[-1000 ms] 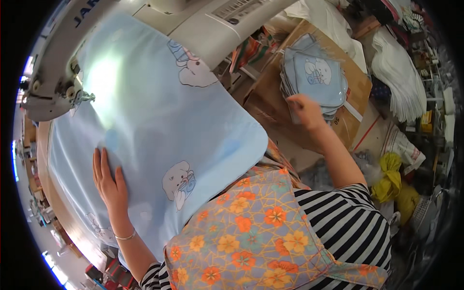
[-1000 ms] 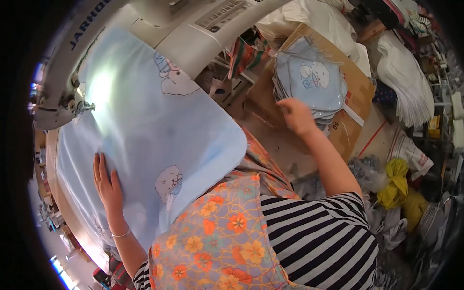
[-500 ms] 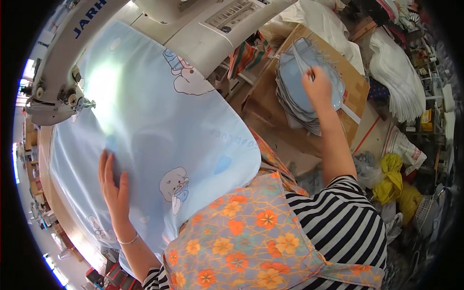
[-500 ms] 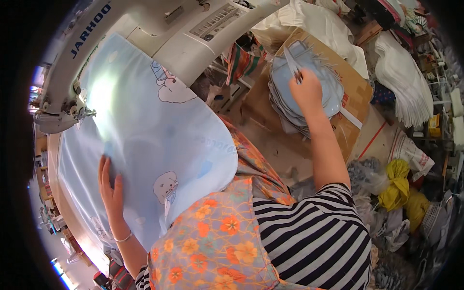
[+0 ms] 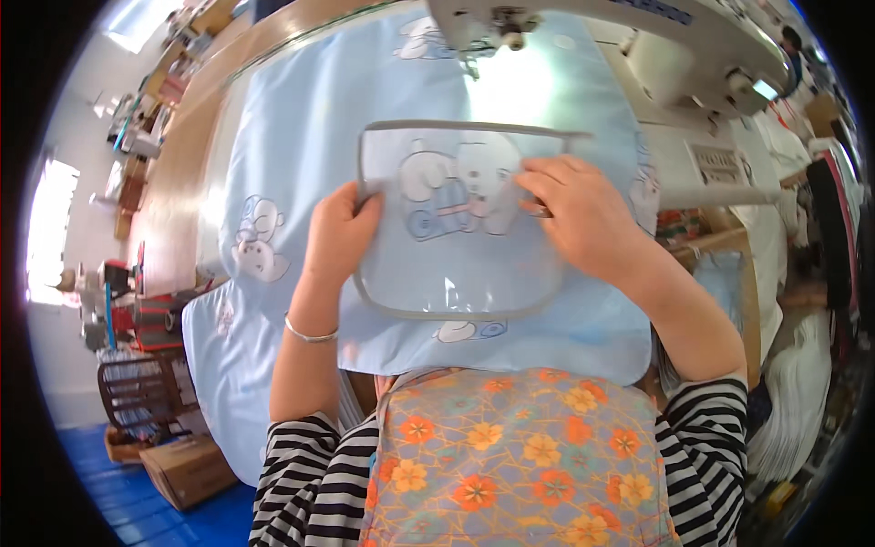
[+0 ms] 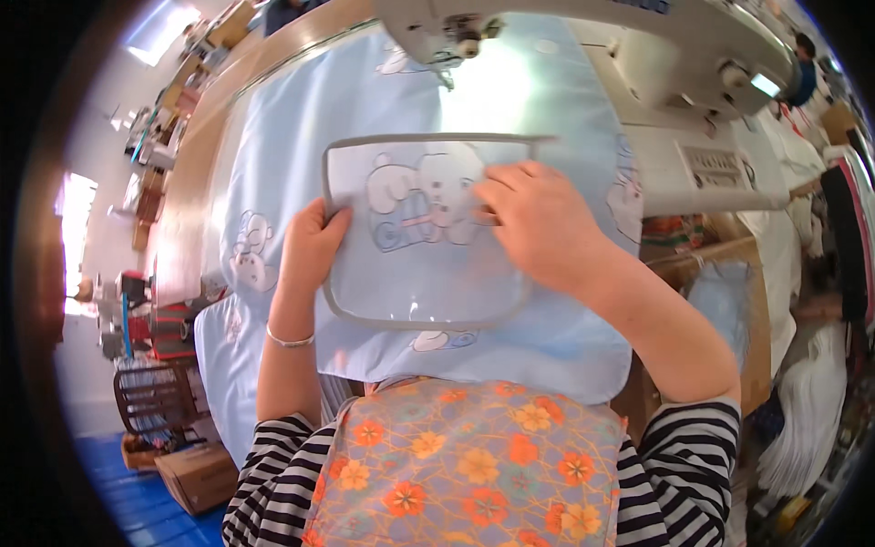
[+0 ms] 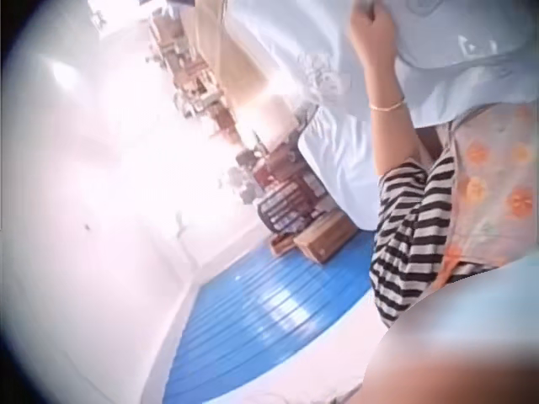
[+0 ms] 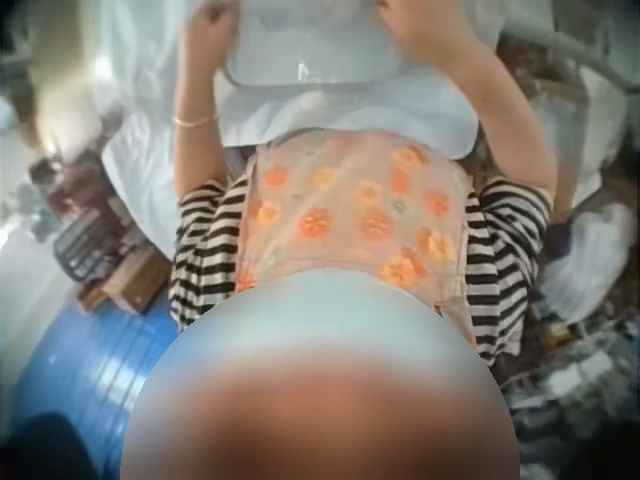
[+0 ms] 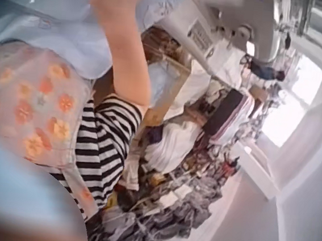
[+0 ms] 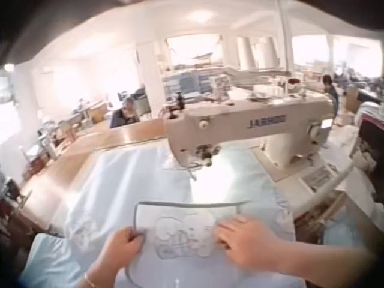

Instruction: Sewing plastic pockets onto light blue fabric panels using an industrial sewing machine.

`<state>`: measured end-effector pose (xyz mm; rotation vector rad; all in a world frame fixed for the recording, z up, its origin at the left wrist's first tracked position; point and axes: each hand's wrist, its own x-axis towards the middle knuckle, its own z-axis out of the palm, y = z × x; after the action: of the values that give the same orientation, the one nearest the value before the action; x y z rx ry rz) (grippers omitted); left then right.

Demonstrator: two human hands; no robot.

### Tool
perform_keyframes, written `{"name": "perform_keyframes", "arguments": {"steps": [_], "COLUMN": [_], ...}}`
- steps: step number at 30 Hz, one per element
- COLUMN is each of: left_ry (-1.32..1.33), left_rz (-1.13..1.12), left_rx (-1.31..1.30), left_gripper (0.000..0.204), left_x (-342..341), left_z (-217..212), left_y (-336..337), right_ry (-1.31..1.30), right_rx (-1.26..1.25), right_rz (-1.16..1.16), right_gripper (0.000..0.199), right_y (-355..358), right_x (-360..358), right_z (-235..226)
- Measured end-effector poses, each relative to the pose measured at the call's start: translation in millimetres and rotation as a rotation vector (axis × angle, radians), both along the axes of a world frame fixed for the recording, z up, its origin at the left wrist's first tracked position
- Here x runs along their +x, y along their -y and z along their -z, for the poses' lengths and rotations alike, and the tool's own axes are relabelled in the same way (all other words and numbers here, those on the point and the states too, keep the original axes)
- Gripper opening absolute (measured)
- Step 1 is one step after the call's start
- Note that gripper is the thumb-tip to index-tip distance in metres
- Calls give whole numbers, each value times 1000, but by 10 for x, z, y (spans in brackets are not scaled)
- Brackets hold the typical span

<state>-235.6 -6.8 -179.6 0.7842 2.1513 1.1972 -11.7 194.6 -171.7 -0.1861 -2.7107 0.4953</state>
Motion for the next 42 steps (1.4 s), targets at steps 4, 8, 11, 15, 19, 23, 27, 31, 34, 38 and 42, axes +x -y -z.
{"name": "perform_keyframes", "arguments": {"steps": [4,8,11,15,19,23,27,31,34,38,42], "left_ry": [-1196,-994,-778,-543,-359,-435,-573,-555,-540,-664,-644], "left_rz": [-48,306,391,364,356,321,315,293,292,409,413], "left_rx": [-90,88,53,204,159,296,299,366,329,229,228], "left_gripper": [49,41,28,18,17,13,11,11,10,11,12], "left_x": [-77,85,71,44,194,290,350,407,387,285,163], "left_z": [-72,18,55,146,-30,-57,-80,-77,-108,-118,-128], "left_y": [-76,-811,-1151,-1144,-1080,-999,-936,-884,-829,-758,-739], "right_ry": [-94,-19,-40,-162,-319,-312,-123,-94,-65,36,68], "right_rx": [157,75,17,-580,-448,-506,-863,-949,-969,-943,-751], "right_rz": [-31,-104,-130,135,226,207,366,331,278,166,68], "right_gripper": [40,39,33,21,15,11,10,11,11,9,8], "right_y": [103,259,202,-59,-114,-74,-9,-67,-85,-125,-204], "right_x": [-145,-345,-371,-385,-523,-558,-566,-532,-518,-558,-731], "right_z": [408,317,302,228,141,95,-55,-51,-49,-109,-135]}}
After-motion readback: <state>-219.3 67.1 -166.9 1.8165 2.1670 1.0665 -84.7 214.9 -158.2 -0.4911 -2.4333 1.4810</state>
